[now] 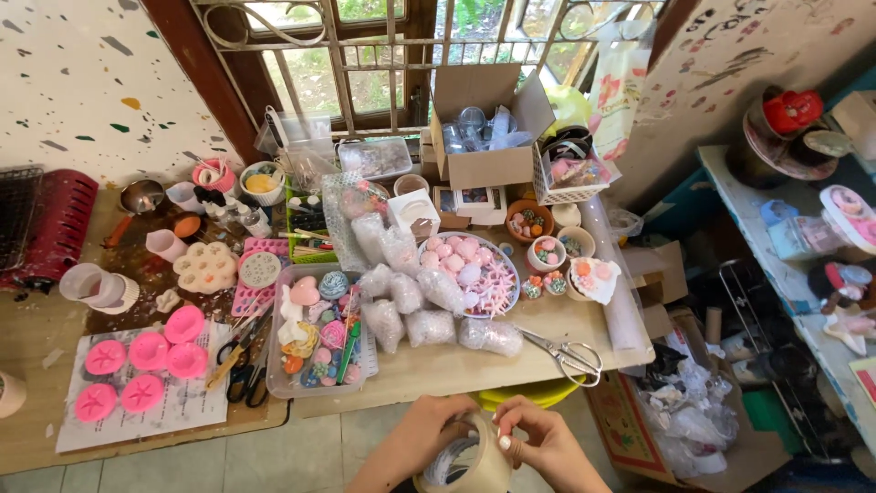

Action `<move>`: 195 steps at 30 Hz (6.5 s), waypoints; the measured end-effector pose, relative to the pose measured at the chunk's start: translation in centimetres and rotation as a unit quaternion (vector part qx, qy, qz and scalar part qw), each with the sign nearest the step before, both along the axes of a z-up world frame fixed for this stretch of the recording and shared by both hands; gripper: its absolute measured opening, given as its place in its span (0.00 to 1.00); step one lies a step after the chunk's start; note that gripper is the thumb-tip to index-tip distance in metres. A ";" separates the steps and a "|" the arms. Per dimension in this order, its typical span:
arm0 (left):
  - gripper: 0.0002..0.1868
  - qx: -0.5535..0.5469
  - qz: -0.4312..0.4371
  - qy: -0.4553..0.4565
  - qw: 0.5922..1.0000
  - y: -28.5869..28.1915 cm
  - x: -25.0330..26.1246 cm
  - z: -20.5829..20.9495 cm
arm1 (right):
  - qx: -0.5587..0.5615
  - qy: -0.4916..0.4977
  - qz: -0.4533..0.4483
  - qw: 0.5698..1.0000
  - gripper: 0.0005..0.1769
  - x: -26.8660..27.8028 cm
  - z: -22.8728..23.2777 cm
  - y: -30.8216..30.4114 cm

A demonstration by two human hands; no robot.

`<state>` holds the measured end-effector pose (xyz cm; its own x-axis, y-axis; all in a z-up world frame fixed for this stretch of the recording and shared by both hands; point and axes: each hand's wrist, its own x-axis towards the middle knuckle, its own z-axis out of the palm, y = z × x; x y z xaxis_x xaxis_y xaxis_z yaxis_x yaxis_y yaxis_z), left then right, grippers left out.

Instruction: Wrapping small handmade items or bath bombs in bubble wrap and securing them with tape.

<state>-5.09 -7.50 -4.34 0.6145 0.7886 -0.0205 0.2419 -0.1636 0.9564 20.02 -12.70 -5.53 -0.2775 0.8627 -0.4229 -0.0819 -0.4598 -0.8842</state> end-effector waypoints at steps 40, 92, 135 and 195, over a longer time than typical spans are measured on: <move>0.17 0.149 0.266 -0.068 0.950 -12.4 -3.7 -10.1 | 0.277 -0.353 -0.230 0.864 0.02 -9.4 -1.4 -5.7; 0.30 -0.433 0.375 0.007 0.819 -11.3 -7.1 -40.9 | 0.213 -0.624 -0.264 0.704 0.09 10.7 -25.8 5.6; 0.08 -0.504 0.378 -0.172 0.757 -10.4 -5.8 -36.1 | 0.120 -0.383 0.467 0.788 0.23 -3.3 -24.7 4.4; 0.32 -0.312 0.445 -0.028 0.839 -12.2 1.8 -36.2 | 0.181 -0.464 -0.026 0.867 0.11 -11.0 -26.6 8.4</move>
